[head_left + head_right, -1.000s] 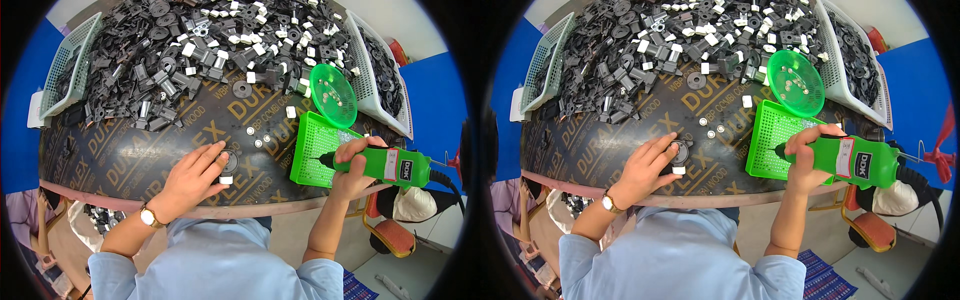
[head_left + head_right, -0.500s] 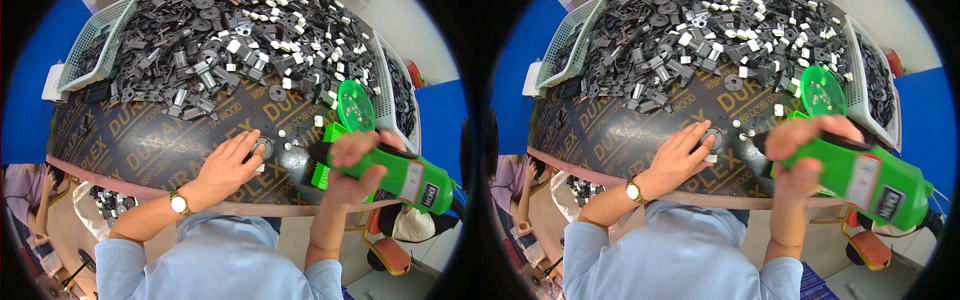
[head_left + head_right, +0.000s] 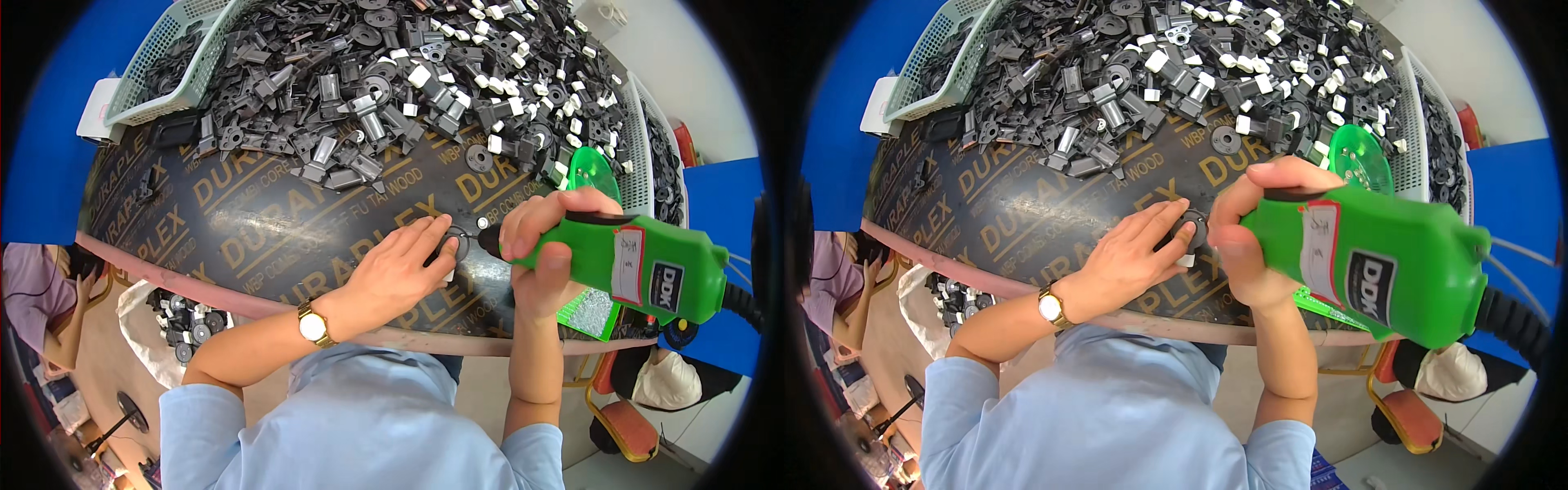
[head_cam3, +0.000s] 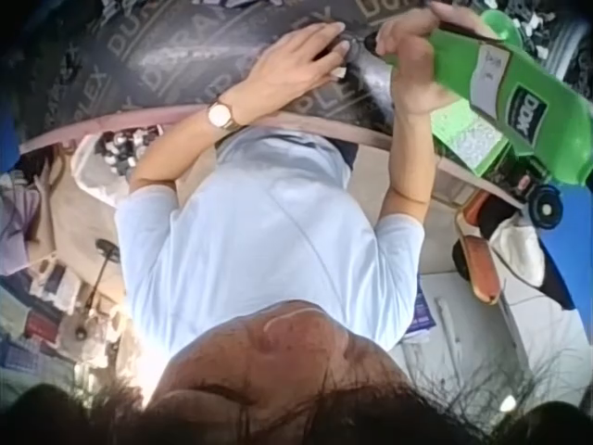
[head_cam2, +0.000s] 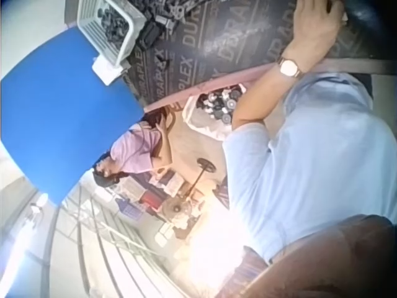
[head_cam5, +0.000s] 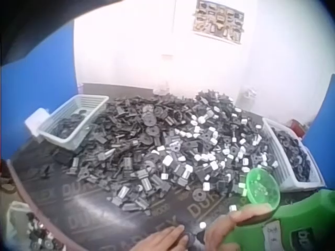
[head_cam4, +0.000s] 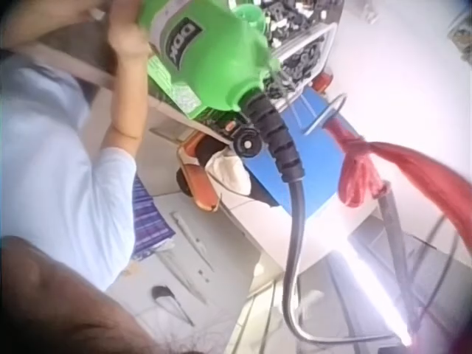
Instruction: Assembling small plastic and metal components using an electric screwdriver at a workbench.
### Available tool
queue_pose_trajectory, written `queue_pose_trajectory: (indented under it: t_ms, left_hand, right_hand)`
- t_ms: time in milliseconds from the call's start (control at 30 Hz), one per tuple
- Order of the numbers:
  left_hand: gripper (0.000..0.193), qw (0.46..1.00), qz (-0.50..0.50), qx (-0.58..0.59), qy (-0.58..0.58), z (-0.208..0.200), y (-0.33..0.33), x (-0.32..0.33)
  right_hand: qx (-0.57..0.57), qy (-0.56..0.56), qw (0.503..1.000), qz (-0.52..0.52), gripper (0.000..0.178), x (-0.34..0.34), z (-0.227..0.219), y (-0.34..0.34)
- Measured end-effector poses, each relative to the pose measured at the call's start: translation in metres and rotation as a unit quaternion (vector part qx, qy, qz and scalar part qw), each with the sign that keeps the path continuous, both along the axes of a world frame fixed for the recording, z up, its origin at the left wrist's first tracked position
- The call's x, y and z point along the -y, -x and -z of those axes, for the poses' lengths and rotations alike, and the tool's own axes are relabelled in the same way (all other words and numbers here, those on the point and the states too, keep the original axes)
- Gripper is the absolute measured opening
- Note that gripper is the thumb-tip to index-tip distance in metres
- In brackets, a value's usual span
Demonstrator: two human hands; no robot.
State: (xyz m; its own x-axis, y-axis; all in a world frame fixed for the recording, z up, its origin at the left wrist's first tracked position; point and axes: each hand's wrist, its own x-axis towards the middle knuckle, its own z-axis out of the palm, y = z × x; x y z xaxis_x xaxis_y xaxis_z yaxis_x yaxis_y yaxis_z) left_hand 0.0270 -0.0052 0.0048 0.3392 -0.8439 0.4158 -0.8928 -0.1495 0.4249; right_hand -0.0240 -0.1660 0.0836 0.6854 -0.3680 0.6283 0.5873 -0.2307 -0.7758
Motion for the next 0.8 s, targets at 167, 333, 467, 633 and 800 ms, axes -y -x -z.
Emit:
queue_pose_trajectory:
  t_ms: [167,333,467,633,800]
  left_hand:
    - [0.048,1.000,-0.002,0.011,0.015,0.001,-0.001,0.001]
    - [0.041,0.999,0.001,0.019,0.030,0.001,0.001,0.003]
    - [0.050,0.999,-0.011,0.037,0.026,0.003,0.005,0.004]
    - [0.057,0.999,0.002,0.041,0.018,0.005,0.005,0.007]
    - [0.045,0.995,-0.019,0.091,-0.018,-0.001,0.005,-0.001]
  right_hand:
    - [-0.047,0.062,0.997,0.015,0.037,0.000,0.008,-0.005]
    - [-0.032,0.090,0.988,0.121,0.034,-0.010,0.019,-0.003]
    - [-0.023,0.143,0.972,0.184,0.030,-0.007,0.022,-0.003]
    - [0.001,-0.066,0.990,0.128,0.060,-0.004,-0.017,0.015]
    - [0.011,-0.011,0.982,0.189,0.060,0.063,-0.036,0.082]
